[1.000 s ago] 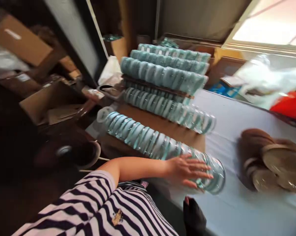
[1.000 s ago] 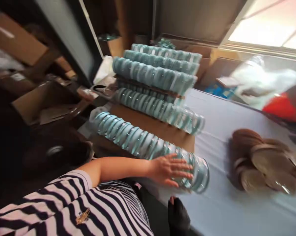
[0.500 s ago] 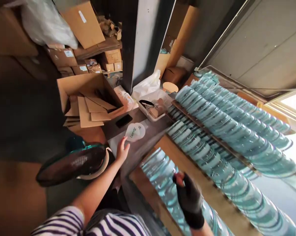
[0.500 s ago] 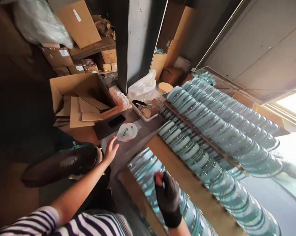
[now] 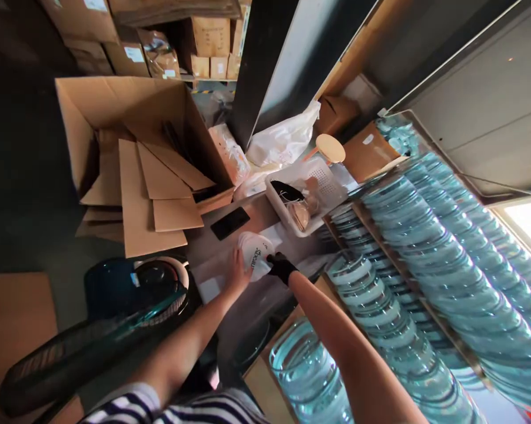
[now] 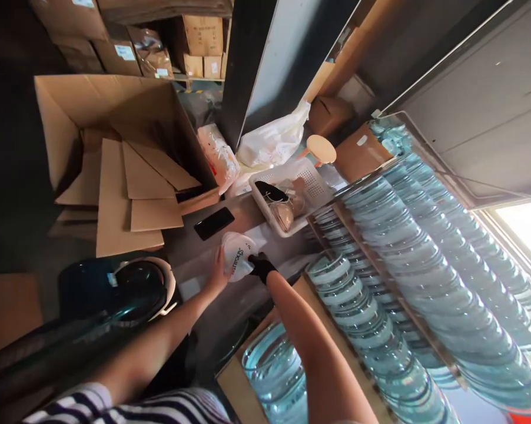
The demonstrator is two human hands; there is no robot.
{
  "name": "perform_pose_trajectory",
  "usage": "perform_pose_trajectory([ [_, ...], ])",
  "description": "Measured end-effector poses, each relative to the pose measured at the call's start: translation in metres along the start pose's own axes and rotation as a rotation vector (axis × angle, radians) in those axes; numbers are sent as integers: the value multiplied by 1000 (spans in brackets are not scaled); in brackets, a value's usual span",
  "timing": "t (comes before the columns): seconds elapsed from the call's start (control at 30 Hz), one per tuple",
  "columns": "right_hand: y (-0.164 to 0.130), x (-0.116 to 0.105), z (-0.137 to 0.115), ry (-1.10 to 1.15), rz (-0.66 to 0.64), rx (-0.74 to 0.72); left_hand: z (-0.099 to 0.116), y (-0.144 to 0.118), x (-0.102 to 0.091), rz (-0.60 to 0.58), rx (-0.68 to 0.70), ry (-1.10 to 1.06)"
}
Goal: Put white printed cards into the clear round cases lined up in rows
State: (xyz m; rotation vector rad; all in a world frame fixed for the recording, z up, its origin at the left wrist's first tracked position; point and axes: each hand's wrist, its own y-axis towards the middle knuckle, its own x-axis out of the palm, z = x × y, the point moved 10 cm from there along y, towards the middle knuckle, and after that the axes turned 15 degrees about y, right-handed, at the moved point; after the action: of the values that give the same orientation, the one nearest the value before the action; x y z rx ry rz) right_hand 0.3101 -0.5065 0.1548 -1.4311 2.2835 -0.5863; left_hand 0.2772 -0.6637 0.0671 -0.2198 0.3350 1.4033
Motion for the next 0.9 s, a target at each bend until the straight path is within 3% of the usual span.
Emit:
perform_pose_trajectory([
  [0.1, -8, 1, 12, 112, -74, 85, 11, -12, 1, -69, 29, 138],
  [0.27, -12, 3, 10, 199, -112, 106, 20, -12, -6, -107, -9, 233],
  [0.43, -8, -3, -10, 194, -1, -44, 23, -10, -8, -154, -26, 231],
  [0.57, -2, 0, 4, 170, 53, 31, 21, -17, -8, -180, -70, 235],
  [0.73, -1, 2, 10, 163, 84, -4, 40, -26, -4, -226, 79, 266],
  [0.9, -10, 2, -5, 90, 114, -80, 46, -23, -15, -134, 117, 175],
])
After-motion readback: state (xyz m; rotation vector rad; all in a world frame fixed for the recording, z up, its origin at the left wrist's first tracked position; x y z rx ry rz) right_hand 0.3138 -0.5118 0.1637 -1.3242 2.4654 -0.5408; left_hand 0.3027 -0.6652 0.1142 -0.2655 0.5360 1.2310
